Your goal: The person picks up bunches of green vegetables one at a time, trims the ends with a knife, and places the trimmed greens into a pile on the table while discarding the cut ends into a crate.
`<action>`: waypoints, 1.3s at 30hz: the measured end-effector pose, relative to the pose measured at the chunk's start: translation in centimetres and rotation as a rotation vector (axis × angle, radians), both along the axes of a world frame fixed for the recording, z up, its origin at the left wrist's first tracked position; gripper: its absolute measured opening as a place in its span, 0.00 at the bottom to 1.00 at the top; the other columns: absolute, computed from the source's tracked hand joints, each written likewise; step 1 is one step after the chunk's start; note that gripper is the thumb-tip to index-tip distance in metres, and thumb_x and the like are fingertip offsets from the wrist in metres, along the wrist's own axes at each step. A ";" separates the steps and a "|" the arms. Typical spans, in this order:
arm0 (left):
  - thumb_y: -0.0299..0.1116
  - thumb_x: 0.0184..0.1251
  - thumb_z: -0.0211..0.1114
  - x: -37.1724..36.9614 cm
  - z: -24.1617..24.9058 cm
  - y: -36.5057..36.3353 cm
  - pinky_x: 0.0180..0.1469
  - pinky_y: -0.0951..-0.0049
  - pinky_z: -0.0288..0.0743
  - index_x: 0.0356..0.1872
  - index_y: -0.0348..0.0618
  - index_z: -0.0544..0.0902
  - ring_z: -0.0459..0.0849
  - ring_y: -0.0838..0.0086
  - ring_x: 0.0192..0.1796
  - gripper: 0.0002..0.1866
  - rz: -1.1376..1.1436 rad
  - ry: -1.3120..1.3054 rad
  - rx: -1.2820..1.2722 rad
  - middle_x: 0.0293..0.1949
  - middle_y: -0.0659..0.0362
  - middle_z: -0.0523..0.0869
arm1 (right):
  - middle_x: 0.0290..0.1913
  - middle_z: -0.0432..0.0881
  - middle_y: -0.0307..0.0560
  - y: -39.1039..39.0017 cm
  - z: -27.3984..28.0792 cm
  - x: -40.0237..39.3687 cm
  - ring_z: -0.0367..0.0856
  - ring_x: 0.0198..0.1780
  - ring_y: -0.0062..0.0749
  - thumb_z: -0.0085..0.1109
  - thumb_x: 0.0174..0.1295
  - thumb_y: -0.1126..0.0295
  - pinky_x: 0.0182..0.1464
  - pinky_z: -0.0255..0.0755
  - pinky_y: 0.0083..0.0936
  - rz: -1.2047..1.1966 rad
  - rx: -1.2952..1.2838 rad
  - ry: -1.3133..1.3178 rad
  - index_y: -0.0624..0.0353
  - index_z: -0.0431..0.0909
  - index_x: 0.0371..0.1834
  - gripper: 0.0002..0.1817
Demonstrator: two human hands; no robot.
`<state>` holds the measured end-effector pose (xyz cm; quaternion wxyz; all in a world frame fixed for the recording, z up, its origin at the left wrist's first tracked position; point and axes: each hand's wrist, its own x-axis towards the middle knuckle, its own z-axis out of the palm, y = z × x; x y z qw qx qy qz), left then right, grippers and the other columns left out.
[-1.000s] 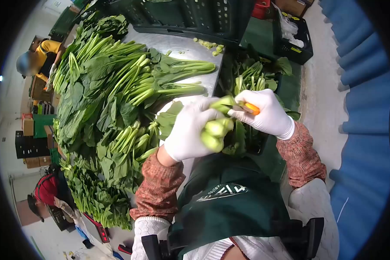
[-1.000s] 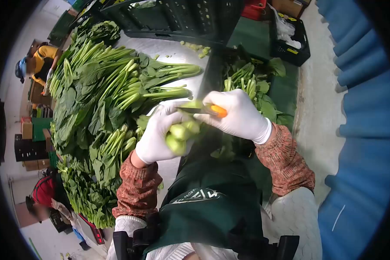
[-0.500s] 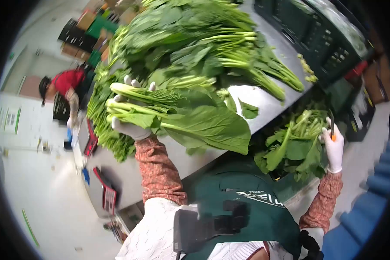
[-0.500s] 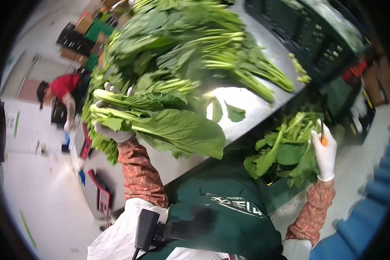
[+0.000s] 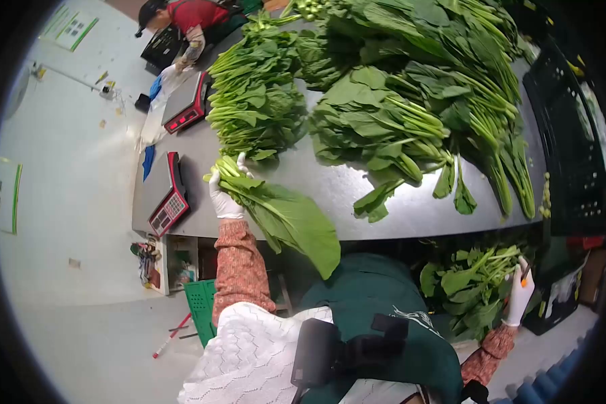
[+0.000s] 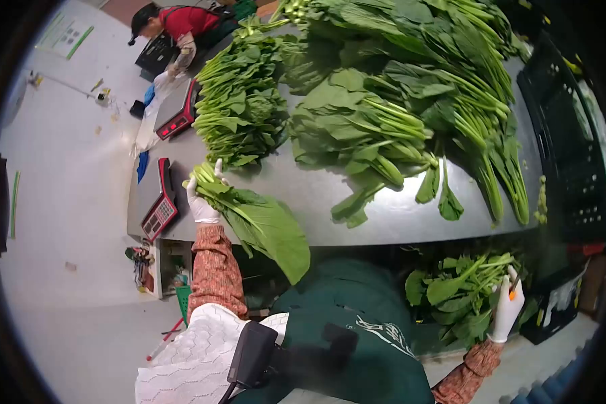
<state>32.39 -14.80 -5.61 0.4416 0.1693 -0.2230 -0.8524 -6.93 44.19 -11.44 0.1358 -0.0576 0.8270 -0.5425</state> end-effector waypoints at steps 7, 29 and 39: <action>0.38 0.62 0.68 8.9 -6.2 -6.7 0.57 0.49 0.78 0.48 0.45 0.80 0.83 0.55 0.50 0.16 0.406 -0.400 0.240 0.50 0.52 0.84 | 0.27 0.74 0.33 -3.8 -0.6 1.8 0.71 0.29 0.14 0.52 0.75 0.68 0.32 0.61 0.14 -0.004 0.077 -0.015 0.64 0.76 0.61 0.17; 0.42 0.67 0.68 9.6 -19.0 -21.7 0.57 0.61 0.78 0.58 0.43 0.75 0.84 0.63 0.50 0.23 -0.225 -0.724 0.313 0.53 0.54 0.83 | 0.47 0.81 0.40 -12.5 0.0 9.1 0.76 0.36 0.17 0.54 0.73 0.71 0.42 0.75 0.17 -0.098 0.071 -0.193 0.67 0.76 0.62 0.18; 0.30 0.64 0.70 9.5 -18.8 -22.7 0.61 0.69 0.76 0.57 0.34 0.75 0.79 0.68 0.56 0.22 -0.124 -1.277 -0.638 0.56 0.53 0.81 | 0.27 0.82 0.38 -12.5 2.0 7.0 0.81 0.30 0.17 0.61 0.67 0.70 0.36 0.72 0.16 0.052 0.132 -0.116 0.66 0.78 0.58 0.19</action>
